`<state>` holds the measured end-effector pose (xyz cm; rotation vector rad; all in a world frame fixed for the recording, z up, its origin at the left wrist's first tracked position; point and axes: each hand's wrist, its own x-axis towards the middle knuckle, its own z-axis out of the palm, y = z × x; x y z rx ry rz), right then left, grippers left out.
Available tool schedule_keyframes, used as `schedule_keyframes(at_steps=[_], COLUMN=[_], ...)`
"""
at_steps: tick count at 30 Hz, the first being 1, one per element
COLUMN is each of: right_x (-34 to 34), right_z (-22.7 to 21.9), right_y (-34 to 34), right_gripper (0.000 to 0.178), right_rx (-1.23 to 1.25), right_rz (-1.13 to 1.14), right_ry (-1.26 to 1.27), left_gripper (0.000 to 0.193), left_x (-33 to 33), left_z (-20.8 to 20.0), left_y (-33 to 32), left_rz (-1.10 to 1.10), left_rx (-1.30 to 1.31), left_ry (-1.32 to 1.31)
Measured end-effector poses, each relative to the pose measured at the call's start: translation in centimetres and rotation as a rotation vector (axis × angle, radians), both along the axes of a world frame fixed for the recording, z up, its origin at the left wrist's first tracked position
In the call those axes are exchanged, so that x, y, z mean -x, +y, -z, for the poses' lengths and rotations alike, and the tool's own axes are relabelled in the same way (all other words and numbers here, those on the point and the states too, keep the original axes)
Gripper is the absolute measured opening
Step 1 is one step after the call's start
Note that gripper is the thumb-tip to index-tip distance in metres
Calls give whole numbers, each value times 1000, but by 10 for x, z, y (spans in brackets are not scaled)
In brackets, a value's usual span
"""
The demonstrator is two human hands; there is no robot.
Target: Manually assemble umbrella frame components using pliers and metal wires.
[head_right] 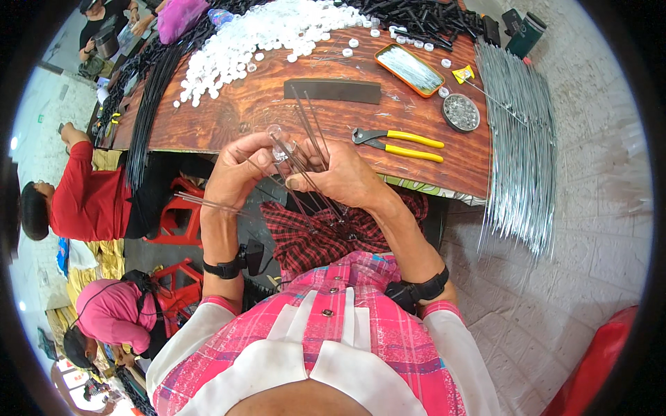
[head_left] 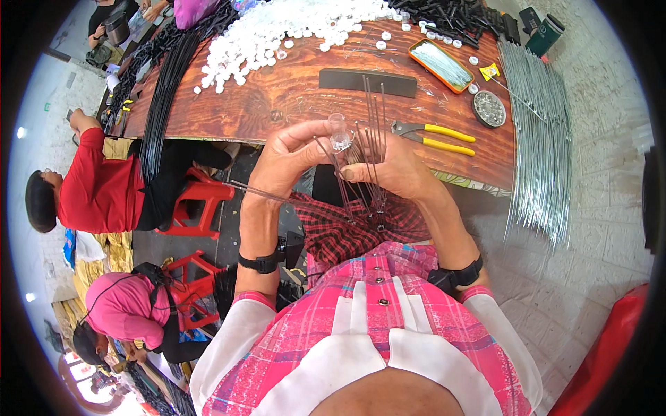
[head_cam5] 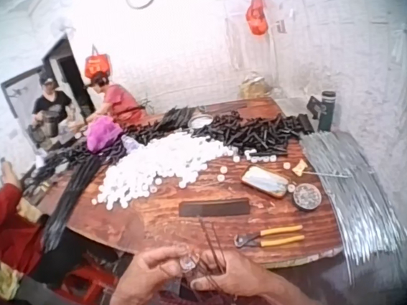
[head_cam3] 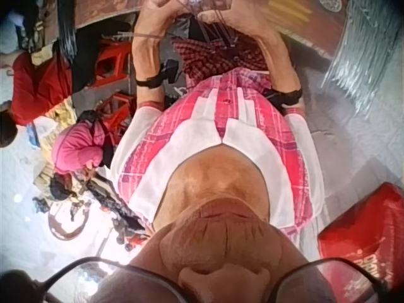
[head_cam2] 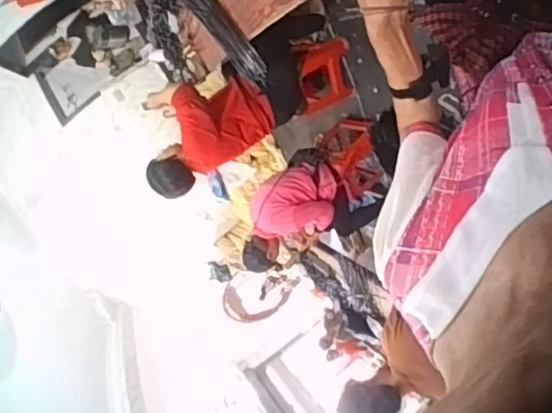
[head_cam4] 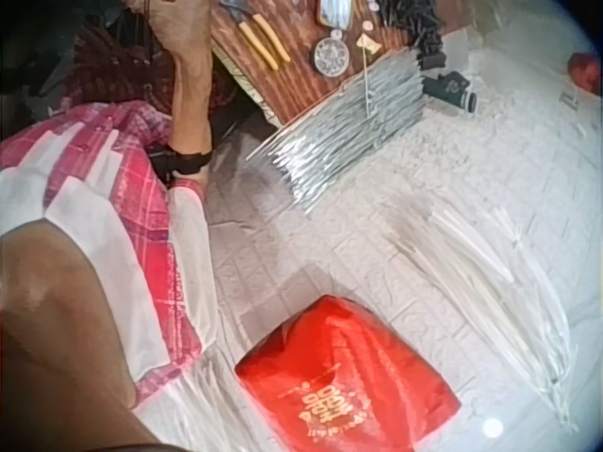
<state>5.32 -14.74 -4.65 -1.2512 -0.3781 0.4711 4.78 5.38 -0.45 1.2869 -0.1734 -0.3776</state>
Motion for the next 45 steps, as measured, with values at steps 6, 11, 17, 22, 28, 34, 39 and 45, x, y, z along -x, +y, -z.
schedule_keyframes(at_steps=[6,11,17,22,28,34,39,45], right_x=[0,3,2,1,1,0,-1,-2], right_z=[1,-10,-9,-3,-2,-3,-6,-6], right_y=[0,-1,0,-1,1,0,0,-1], right_gripper=[24,23,24,23,22,22,22,26], right_rx=[30,-43,-45,-38,8,5,-1,-14], right_rz=[9,-20,-38,-19,0,-22,-24,-29], right_ry=[-24,21,47,2,-22,2,10,69], left_gripper=[29,37,35,44,38,29,29,34], left_x=[0,4,5,8,7,-1,-1,-7], left_z=[1,-4,-3,-9,-8,7,-1,-7], left_y=[-6,-6,-2,-8,-6,2,1,1], left_rz=[-55,-71,37,-8,-37,-16,-22,9], left_rx=[-34,-45,7,-13,-26,64,29,-76], left_ry=[-68,16,-18,-9,-18,-11,14,21])
